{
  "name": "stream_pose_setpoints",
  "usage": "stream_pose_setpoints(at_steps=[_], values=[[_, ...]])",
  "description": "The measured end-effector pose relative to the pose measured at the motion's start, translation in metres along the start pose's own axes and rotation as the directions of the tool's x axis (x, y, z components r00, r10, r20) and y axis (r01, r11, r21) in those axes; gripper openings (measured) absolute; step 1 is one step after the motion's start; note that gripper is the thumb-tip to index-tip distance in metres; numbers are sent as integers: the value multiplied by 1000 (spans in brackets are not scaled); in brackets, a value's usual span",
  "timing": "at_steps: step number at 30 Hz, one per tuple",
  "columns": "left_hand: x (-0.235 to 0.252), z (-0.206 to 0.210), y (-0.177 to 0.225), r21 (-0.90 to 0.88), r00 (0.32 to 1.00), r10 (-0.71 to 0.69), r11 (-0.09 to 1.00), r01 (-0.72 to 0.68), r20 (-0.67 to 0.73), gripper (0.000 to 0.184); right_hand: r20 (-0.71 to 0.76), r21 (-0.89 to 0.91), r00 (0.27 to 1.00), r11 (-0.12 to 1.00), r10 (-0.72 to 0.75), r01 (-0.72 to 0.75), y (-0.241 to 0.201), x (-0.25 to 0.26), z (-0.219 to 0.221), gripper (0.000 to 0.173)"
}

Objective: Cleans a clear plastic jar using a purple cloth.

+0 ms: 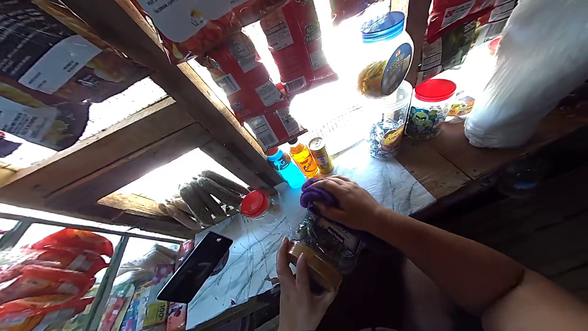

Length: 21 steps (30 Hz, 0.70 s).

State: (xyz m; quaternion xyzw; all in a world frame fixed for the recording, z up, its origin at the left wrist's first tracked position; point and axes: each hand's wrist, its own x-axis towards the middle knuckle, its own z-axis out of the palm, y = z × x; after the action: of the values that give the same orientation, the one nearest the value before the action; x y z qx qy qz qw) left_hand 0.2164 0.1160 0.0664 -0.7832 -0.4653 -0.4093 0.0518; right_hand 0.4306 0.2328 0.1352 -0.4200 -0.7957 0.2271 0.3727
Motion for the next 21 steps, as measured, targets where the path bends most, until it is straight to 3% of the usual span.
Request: stream_pose_setpoints(at_steps=[4,7,9,11,13,16,21], values=[[1,0,-7,-55,999,-36,998,37,23,121,54,17,993,994,108,-109,0,2,-7,41],[-6,3,-6,-165,969,-234,956,243,73,139,35,3,990,991,134,-134,1,2,-6,41],[-5,0,0,-245,881,-434,848,469,186,145,22,1,987,987,162,-162,1,2,-6,42],[-1,-7,3,-377,770,-538,672,638,344,145,21,-2,983,983,183,-183,1,1,-7,44],[2,-13,2,-502,724,-520,522,689,454,144,18,-11,983,983,181,-181,1,1,-5,45],[4,-18,4,-591,686,-526,370,716,502,152,3,1,988,988,152,-152,3,-1,-4,45],[7,-11,10,-604,538,-674,168,779,506,155,37,274,997,959,64,-72,24,2,-3,44]])
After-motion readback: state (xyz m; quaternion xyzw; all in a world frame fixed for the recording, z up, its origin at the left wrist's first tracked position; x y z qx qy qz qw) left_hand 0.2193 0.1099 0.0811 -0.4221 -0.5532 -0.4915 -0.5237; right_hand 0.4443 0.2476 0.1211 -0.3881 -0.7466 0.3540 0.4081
